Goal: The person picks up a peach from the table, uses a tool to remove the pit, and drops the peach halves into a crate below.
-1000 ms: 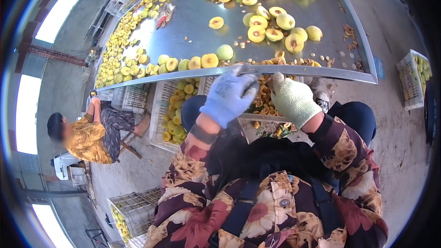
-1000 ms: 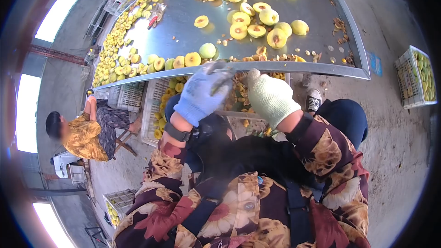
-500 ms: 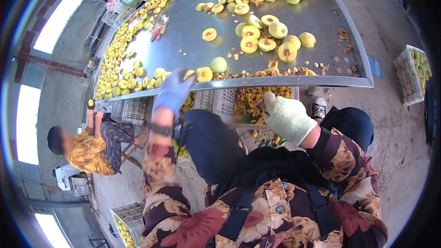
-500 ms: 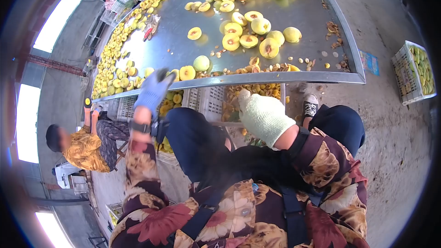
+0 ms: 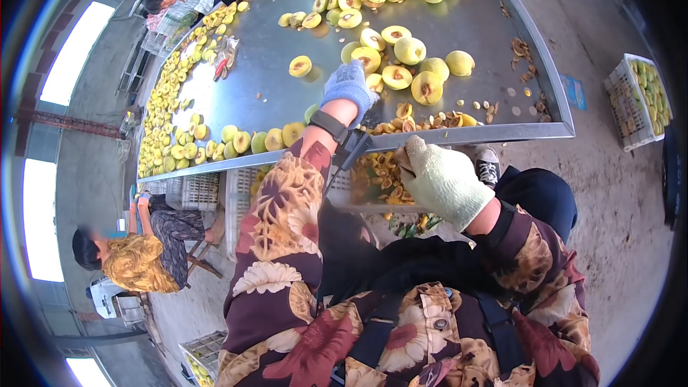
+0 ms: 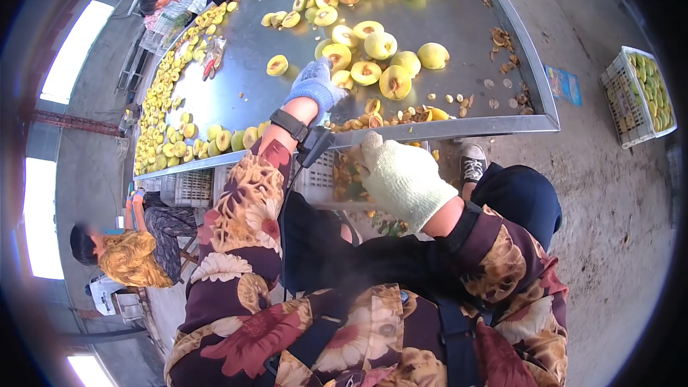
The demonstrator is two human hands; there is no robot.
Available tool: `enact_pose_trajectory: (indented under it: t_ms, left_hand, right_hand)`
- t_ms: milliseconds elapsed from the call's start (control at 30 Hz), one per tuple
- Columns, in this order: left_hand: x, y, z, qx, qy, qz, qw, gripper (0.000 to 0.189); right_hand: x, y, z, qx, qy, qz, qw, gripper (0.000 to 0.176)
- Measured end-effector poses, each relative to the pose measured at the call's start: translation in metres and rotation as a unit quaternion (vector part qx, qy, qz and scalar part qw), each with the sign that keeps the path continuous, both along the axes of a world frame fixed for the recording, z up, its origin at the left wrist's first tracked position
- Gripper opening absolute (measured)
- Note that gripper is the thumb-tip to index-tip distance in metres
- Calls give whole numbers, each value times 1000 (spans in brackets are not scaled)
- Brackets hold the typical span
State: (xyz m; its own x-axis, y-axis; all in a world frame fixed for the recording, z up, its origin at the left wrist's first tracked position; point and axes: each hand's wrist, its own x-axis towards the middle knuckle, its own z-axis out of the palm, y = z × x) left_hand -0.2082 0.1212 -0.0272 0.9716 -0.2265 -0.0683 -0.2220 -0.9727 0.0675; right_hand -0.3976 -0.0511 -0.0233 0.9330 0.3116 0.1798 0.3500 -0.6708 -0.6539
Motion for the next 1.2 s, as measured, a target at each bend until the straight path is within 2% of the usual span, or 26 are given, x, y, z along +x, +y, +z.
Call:
enact_pose_trajectory:
  t_ms: [100,167,200,233,267,300,333,367,433,500,600,733,833,933,1100,1133,1200]
  left_hand:
    - [-4,5,7,-26,70,14,997,64]
    - [-13,14,15,-264,148,67,951,57]
    - [-21,18,19,-376,184,88,904,54]
    - [-38,18,29,-566,197,91,795,37]
    - [-54,21,43,-675,262,81,685,31]
    - [-61,30,40,-720,299,64,623,38]
    - [-70,37,39,-761,333,47,555,45]
    - [-83,41,34,-731,243,-22,637,42]
    - [-111,38,26,-628,52,-152,762,37]
    - [-124,36,26,-549,-52,-183,814,38]
    - [-135,31,31,-527,-68,-168,830,39]
    - [-140,26,36,-544,-39,-145,826,41]
    - [-138,21,39,-559,-15,-129,819,43]
    - [-136,15,41,-568,3,-117,815,44]
    - [-143,3,43,-529,-26,-113,840,47]
    - [-146,1,45,-511,-43,-110,852,47]
    - [-152,2,47,-423,-82,-101,897,46]
  right_hand:
    - [1,0,6,40,17,-6,999,17]
    - [1,1,17,72,59,-55,994,14]
    - [3,2,21,89,79,-81,990,13]
    - [4,1,22,126,70,-83,986,12]
    - [7,0,21,162,60,-82,982,11]
    - [9,0,21,197,52,-78,976,11]
    - [10,1,21,184,13,-64,981,11]
    - [12,2,21,170,-24,-50,984,10]
    - [12,7,26,216,34,-59,974,11]
    - [12,12,27,228,65,-59,970,13]
    - [12,13,22,189,47,-56,979,14]
    - [10,11,25,163,44,-67,983,16]
    - [10,12,28,127,24,-38,991,17]
    - [5,13,41,238,169,-40,955,20]
    - [9,15,27,175,22,15,984,17]
    - [10,14,23,157,-7,31,987,17]
    - [9,18,21,182,8,32,983,15]
